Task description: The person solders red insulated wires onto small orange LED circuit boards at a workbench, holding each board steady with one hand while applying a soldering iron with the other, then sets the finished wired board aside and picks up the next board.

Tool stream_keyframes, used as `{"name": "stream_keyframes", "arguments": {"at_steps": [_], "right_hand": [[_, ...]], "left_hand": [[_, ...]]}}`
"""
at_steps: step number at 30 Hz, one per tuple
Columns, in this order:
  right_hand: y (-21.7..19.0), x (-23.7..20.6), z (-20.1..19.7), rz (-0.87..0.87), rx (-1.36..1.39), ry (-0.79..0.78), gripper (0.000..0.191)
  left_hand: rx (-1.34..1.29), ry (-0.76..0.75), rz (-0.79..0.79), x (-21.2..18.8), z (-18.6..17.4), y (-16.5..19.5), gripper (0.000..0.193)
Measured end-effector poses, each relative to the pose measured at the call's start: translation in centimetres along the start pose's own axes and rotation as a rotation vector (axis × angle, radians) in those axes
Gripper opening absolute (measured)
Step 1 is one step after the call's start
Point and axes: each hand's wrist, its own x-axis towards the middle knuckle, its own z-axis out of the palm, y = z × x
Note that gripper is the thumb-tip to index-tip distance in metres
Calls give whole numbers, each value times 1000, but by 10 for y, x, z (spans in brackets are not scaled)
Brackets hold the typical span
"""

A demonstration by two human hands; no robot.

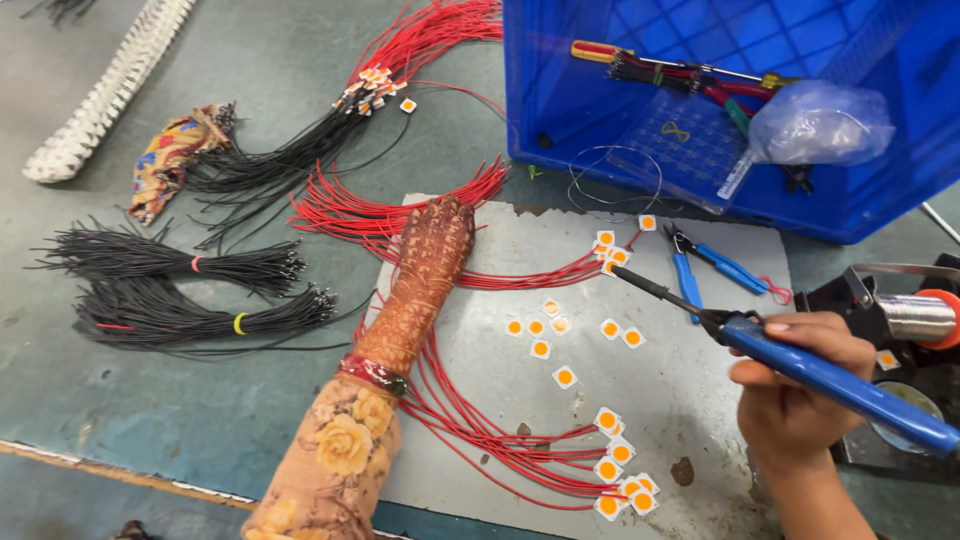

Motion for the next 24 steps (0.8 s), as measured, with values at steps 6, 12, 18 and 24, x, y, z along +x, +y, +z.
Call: {"name": "stream_keyframes", "arguments": {"at_steps": [6,12,18,24], "right_hand": [[1,-3,-3,-94,-49,-19,55],[-15,9,10,10,131,15,61],[-31,26,22,-87,147,-65,59],[-32,32,44,-204,132,-208,50]], "left_hand": [[-283,174,7,-51,-55,29,42],[-751,-196,-35,-135,-96,99,21],[-687,-210,38,-124,-93,109,23],[-720,-307,4,-123,-93,109,31]]}}
